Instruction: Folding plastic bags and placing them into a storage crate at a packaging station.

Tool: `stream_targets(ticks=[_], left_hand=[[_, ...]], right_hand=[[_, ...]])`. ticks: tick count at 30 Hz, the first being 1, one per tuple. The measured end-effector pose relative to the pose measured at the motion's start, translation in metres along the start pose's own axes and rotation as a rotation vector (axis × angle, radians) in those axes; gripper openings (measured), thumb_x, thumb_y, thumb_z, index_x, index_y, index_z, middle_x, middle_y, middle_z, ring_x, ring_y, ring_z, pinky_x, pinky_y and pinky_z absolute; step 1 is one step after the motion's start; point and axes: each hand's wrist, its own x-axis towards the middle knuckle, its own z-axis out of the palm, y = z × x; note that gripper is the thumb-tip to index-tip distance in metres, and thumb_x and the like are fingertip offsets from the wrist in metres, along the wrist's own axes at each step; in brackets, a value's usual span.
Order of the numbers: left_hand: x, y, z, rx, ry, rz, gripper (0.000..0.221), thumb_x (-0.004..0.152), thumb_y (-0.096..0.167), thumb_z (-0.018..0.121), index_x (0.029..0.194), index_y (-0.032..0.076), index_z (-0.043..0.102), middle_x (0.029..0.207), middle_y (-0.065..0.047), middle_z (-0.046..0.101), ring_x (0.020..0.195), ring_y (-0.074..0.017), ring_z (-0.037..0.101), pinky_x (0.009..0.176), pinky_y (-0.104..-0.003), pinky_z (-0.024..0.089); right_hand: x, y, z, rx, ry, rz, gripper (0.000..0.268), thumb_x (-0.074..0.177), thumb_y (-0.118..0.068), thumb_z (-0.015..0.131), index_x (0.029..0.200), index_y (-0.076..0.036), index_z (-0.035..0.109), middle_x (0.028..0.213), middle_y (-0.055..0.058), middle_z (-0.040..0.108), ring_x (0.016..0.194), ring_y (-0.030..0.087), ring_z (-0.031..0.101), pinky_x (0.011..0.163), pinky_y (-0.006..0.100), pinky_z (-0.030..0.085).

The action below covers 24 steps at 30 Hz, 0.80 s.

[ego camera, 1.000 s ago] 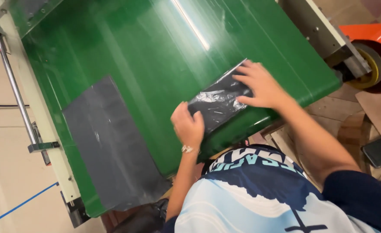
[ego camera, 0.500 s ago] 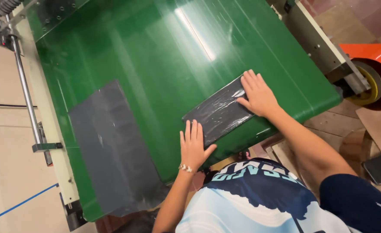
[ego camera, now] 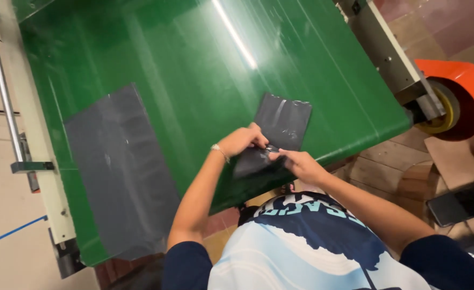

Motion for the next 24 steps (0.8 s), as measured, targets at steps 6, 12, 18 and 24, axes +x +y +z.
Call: stream_targets(ticks=[6,12,18,24], left_hand=[[0.022,-0.037,-0.011,0.204,0.451,0.076,0.032,0.092,0.039,0.069,0.070,0.017,0.060,0.051,-0.001,0.058,0.061,-0.0133,0.061,0.065,-0.028,0.049],[0.039,-0.033,0.031,0.732,0.824,-0.028,0.033,0.100,0.052,0.045,0.088,0.021,0.050,0.082,-0.004,0.064,0.077,-0.0280,0.071,0.072,-0.041,0.058],[0.027,-0.021,0.051,0.714,1.150,0.232,0.027,0.093,0.039,0.063,0.094,0.014,0.052,0.085,-0.006,0.052,0.083,-0.0302,0.065,0.076,-0.040,0.056],[-0.095,-0.040,0.103,0.262,1.401,0.263,0.017,0.091,0.028,0.071,0.088,0.016,0.058,0.066,-0.001,0.048,0.062,-0.0244,0.060,0.062,-0.034,0.053]], right_hand=[[0.026,0.020,-0.016,0.837,0.403,0.680,0.013,0.103,-0.020,0.055,0.111,-0.011,0.060,0.084,0.000,0.062,0.073,0.015,0.070,0.063,0.032,0.062],[0.037,0.025,-0.047,0.881,0.231,0.816,0.013,0.102,-0.023,0.049,0.112,-0.015,0.050,0.102,0.008,0.066,0.089,0.029,0.074,0.074,0.052,0.060],[0.005,0.010,-0.077,0.428,0.381,0.614,0.029,0.105,-0.021,0.055,0.125,0.000,0.049,0.104,0.022,0.062,0.083,0.037,0.070,0.057,0.045,0.061],[0.005,-0.028,-0.010,-0.258,0.223,0.039,0.010,0.089,-0.007,0.071,0.097,-0.012,0.067,0.084,0.008,0.064,0.072,0.024,0.062,0.066,0.033,0.051]])
